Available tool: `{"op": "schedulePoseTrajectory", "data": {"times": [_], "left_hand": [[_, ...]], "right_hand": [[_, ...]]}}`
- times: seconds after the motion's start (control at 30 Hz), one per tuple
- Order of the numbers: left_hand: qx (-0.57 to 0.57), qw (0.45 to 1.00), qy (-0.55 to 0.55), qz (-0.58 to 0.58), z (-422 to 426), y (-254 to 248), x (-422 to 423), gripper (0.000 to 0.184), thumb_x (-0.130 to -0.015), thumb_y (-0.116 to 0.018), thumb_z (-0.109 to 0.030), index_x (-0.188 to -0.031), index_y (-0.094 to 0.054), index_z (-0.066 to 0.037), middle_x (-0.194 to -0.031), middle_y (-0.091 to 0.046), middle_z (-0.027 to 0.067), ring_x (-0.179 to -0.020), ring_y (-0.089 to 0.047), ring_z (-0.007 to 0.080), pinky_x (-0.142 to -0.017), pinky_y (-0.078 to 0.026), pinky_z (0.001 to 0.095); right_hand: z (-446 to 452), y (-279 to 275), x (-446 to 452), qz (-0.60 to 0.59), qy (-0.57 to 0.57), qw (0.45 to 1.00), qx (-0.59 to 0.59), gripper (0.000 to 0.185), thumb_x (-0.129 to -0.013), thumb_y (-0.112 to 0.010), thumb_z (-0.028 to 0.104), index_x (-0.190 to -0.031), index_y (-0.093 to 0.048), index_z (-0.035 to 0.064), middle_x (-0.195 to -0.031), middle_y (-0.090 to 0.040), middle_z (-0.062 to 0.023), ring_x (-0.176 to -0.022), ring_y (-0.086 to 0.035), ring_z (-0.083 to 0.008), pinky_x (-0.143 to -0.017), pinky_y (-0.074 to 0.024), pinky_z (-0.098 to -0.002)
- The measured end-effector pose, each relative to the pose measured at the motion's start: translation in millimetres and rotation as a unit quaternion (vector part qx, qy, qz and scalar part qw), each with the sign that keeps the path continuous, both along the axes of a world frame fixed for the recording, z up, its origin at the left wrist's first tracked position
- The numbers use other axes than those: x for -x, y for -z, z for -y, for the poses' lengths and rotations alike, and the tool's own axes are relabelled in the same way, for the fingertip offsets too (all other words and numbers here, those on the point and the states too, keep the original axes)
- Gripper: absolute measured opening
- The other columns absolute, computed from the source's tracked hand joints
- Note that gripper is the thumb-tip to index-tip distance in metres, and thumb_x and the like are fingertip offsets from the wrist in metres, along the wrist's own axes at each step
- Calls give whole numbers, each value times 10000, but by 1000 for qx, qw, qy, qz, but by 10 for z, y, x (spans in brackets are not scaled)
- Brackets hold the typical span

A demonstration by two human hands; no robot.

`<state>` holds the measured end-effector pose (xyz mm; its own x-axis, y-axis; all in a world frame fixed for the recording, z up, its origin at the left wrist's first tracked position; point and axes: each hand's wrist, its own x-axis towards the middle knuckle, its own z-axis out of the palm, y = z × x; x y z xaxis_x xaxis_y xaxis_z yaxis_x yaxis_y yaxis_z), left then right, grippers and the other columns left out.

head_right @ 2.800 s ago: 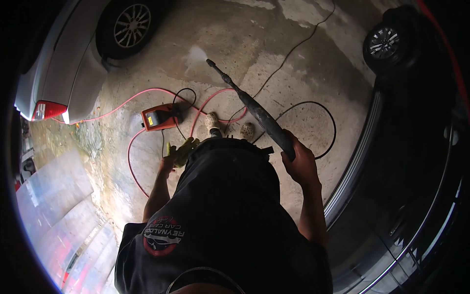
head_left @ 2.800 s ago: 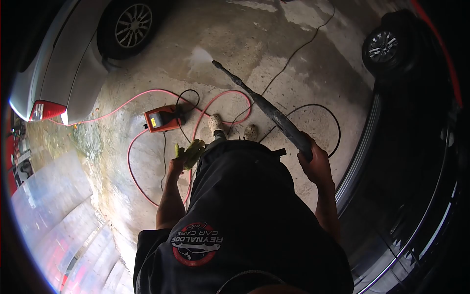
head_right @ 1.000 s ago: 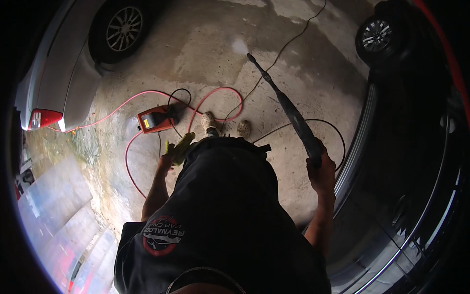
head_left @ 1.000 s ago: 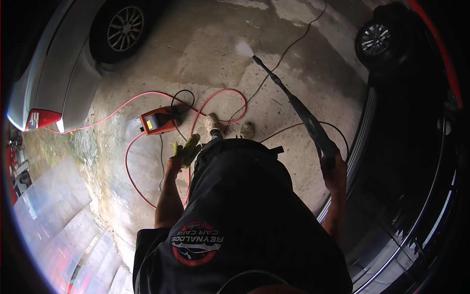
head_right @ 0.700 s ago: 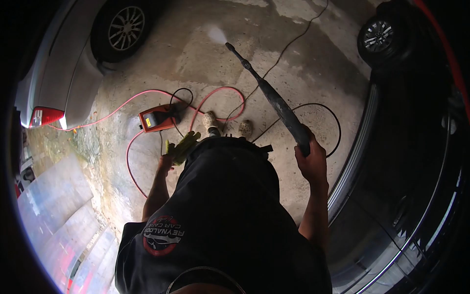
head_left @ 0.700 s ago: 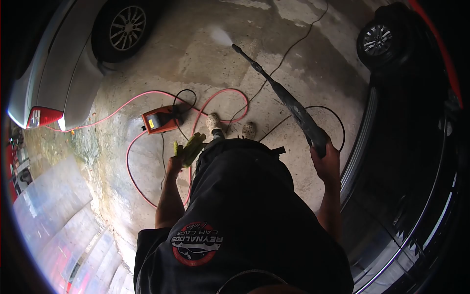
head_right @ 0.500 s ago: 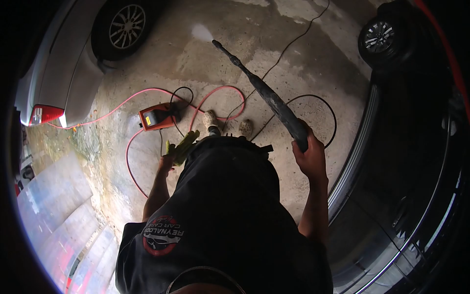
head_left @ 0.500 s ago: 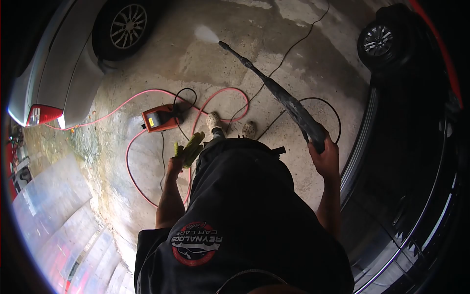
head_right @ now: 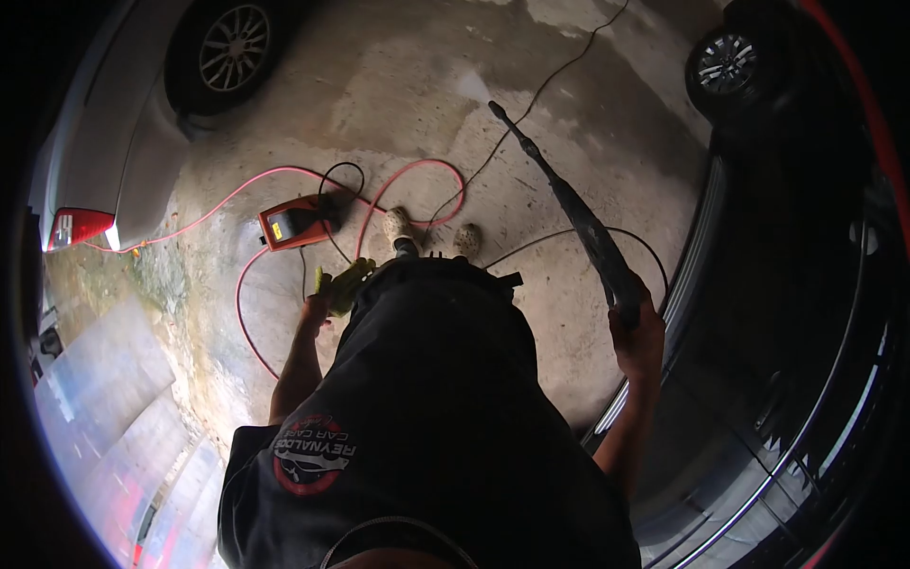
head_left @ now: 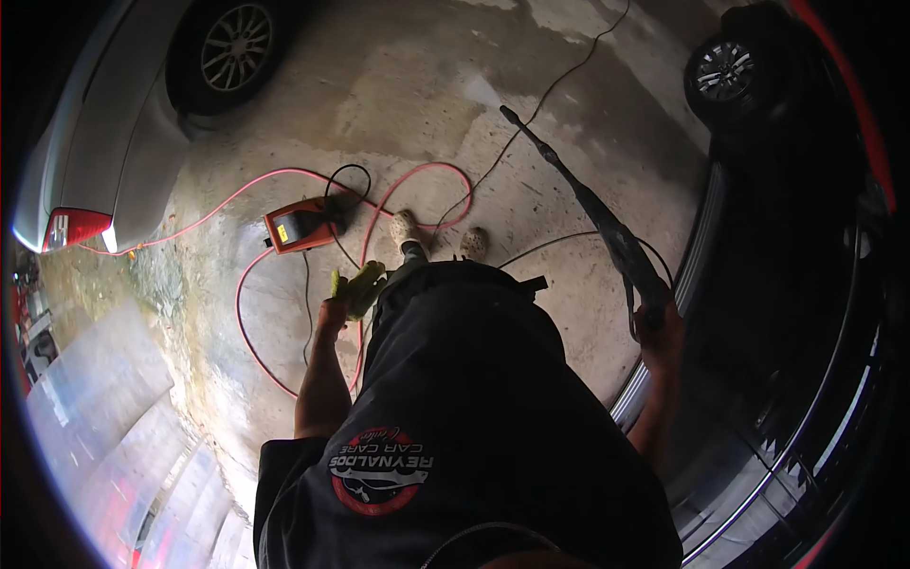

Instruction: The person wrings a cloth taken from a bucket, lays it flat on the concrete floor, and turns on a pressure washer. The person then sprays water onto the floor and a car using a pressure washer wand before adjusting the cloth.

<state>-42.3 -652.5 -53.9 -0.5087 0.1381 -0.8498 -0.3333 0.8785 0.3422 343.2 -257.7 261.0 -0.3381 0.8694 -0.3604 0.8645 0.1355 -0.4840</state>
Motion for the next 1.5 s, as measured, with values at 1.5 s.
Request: {"op": "schedulePoseTrajectory", "data": {"times": [1.5], "left_hand": [[-7,1000,-5,-12,-184,205,4,402,-809,-626,-335,-925,-659,49,-718,-632,130,-571,-605,199,-457,-488,351]], "right_hand": [[147,-270,595,84,-118,985,91,543,-783,-613,79,-1303,-468,139,-953,-646,-176,-891,-640,-340,-759,-505,-389]]}}
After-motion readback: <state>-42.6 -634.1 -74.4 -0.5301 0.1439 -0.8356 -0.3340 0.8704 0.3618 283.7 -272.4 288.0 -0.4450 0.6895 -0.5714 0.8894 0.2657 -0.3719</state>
